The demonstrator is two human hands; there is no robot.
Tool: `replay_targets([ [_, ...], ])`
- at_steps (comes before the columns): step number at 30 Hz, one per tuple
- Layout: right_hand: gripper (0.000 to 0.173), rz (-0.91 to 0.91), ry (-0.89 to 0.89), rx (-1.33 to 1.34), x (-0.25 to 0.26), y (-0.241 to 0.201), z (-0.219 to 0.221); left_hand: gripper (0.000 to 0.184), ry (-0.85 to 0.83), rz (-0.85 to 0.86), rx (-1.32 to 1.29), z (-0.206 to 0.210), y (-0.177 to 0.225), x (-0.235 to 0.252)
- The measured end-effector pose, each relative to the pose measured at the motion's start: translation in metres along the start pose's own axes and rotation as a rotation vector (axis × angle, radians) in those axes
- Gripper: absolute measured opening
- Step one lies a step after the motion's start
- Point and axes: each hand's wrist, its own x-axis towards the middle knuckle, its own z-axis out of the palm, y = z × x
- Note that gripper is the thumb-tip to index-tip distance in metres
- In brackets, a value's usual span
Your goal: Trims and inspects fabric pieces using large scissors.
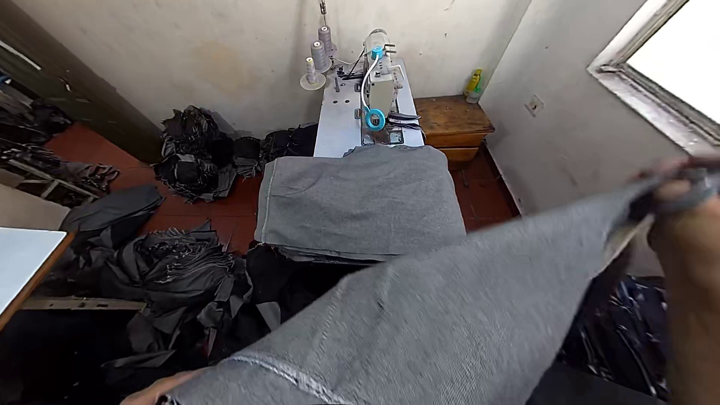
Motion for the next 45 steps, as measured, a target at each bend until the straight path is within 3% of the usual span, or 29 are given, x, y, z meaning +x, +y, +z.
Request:
replay_targets([
  [3, 0.057, -0.157, -0.053, -0.275, 0.081, -0.027, 0.092, 0.016, 0.111, -0.092, 0.032, 0.026, -0.041, 0.033],
  [5, 0.050, -0.248, -0.151, -0.328, 0.116, -0.025, 0.163, 0.012, 0.157, -0.213, 0.038, 0.047, -0.081, 0.052],
  [7, 0.037, -0.186, -0.316, -0.340, 0.132, -0.003, 0.236, 0.016, 0.175, -0.372, 0.114, 0.070, -0.131, 0.074],
  [10, 0.025, 0.017, -0.619, -0.368, 0.129, 0.073, 0.344, 0.036, 0.084, -0.628, 0.306, 0.110, -0.225, 0.095],
  [13, 0.028, 0.105, -0.809, -0.353, 0.098, 0.189, 0.428, 0.038, -0.068, -0.715, 0.350, 0.156, -0.313, 0.088],
  [16, 0.032, 0.124, -0.692, -0.348, 0.056, 0.234, 0.451, 0.032, -0.085, -0.791, 0.291, 0.182, -0.370, 0.062],
  [18, 0.047, 0.135, -0.621, -0.279, 0.043, 0.218, 0.439, 0.036, -0.019, -0.888, 0.115, 0.187, -0.387, 0.035],
  [20, 0.050, 0.223, -0.711, -0.151, 0.029, 0.184, 0.418, 0.051, -0.083, -0.985, -0.037, 0.178, -0.389, 0.004],
  [22, 0.045, 0.398, -0.986, 0.025, 0.005, 0.155, 0.396, 0.052, -0.207, -1.101, -0.104, 0.172, -0.386, -0.028],
  [25, 0.085, 0.652, -1.760, 0.312, -0.039, 0.123, 0.390, 0.035, -0.230, -1.205, -0.074, 0.161, -0.383, -0.061],
  [26, 0.087, 0.697, -2.004, 0.338, -0.053, 0.112, 0.397, 0.033, -0.165, -1.191, -0.007, 0.155, -0.375, -0.062],
  [28, 0.070, 0.742, -2.361, 0.220, -0.079, 0.086, 0.421, 0.034, -0.058, -1.073, 0.186, 0.136, -0.357, -0.054],
  [30, 0.059, 0.745, -2.538, 0.000, -0.103, 0.057, 0.451, 0.036, -0.049, -0.903, 0.377, 0.114, -0.337, -0.040],
  [33, 0.066, 0.715, -2.562, -0.159, -0.138, 0.022, 0.493, 0.043, -0.110, -0.726, 0.550, 0.085, -0.315, -0.019],
  [37, 0.067, 0.664, -2.431, -0.169, -0.167, -0.006, 0.518, 0.047, -0.197, -0.665, 0.637, 0.066, -0.308, -0.001],
  [42, 0.050, 0.542, -2.184, -0.094, -0.176, -0.011, 0.502, 0.048, -0.265, -0.688, 0.584, 0.047, -0.305, 0.008],
  [45, 0.050, 0.294, -1.862, 0.098, -0.174, -0.009, 0.468, 0.045, -0.227, -0.609, 0.495, 0.045, -0.277, 0.004],
])
